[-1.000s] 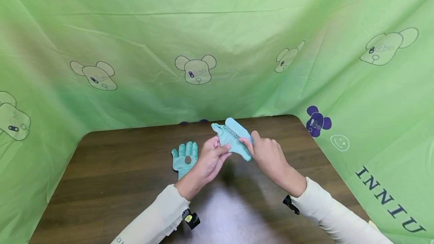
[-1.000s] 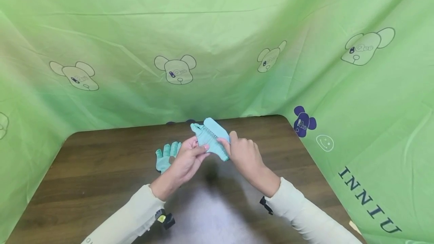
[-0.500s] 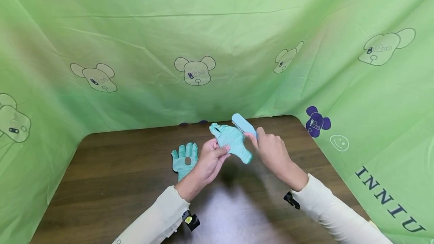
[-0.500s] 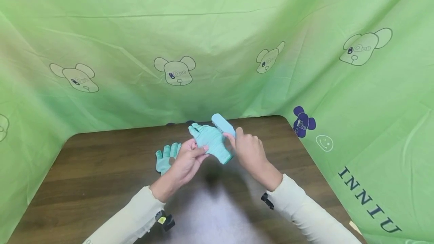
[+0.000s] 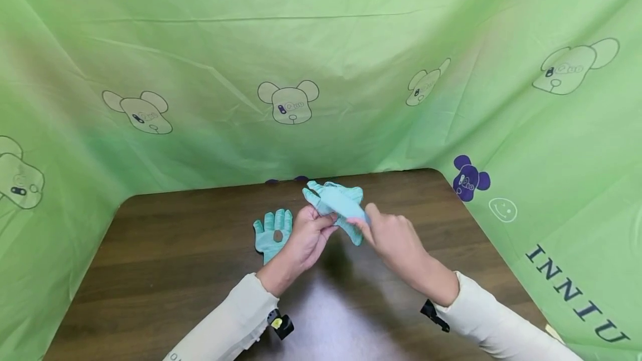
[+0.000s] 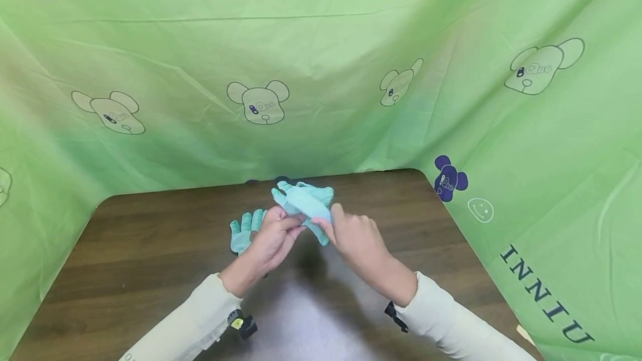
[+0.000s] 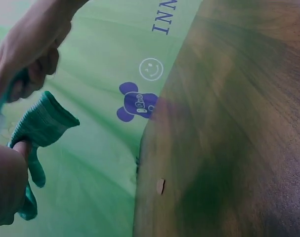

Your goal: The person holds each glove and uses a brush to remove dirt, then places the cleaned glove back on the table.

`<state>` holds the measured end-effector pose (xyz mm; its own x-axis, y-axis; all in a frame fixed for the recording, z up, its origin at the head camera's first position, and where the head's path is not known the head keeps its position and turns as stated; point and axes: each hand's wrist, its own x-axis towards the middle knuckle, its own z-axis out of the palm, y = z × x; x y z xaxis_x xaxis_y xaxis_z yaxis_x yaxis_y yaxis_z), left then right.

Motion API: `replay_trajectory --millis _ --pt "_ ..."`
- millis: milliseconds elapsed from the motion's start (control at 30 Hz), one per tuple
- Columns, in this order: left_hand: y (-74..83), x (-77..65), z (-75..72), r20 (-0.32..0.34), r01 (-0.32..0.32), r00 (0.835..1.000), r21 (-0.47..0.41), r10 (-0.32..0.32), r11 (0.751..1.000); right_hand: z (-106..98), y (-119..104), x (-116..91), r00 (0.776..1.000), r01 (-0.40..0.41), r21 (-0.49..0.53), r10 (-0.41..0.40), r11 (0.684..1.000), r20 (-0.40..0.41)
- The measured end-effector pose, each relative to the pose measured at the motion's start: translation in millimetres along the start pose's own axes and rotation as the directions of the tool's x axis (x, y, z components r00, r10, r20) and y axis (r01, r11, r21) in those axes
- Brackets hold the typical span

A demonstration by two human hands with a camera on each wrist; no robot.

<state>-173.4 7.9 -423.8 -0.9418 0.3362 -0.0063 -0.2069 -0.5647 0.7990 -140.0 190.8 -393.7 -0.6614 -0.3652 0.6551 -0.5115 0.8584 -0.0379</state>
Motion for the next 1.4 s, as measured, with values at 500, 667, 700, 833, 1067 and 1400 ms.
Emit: replay_trajectory --millis 500,667,700,833,1067,1400 --pt "-0.5 -2.4 0.4 0.068 0.035 0.997 -0.011 -0.034 0.999 18 22 3 0.997 -0.072 -0.069 0.070 0.995 -0.036" --pt "-4.0 -1.6 0.0 0.036 0.019 0.999 0.002 -0.019 1.000 21 29 5 0.994 -0.109 -0.079 0.107 0.991 -0.028" --pt "-4.8 -1.5 0.1 0.023 0.017 1.000 0.005 -0.018 1.000 22 31 6 0.992 -0.125 -0.085 0.123 0.989 -0.035" --pt "-7.0 -1.2 0.5 -0.009 0.020 1.000 0.022 -0.020 1.000 18 28 8 0.984 -0.176 -0.058 0.176 0.983 -0.013" --pt "-2.5 0.7 3.2 0.035 -0.008 0.999 0.002 0.008 1.000 8 5 1 0.999 0.001 -0.014 0.000 1.000 0.042" --pt "-5.3 0.8 3.0 0.049 0.016 0.999 0.013 -0.016 1.000 21 23 3 0.998 -0.052 -0.111 0.049 0.992 -0.035"
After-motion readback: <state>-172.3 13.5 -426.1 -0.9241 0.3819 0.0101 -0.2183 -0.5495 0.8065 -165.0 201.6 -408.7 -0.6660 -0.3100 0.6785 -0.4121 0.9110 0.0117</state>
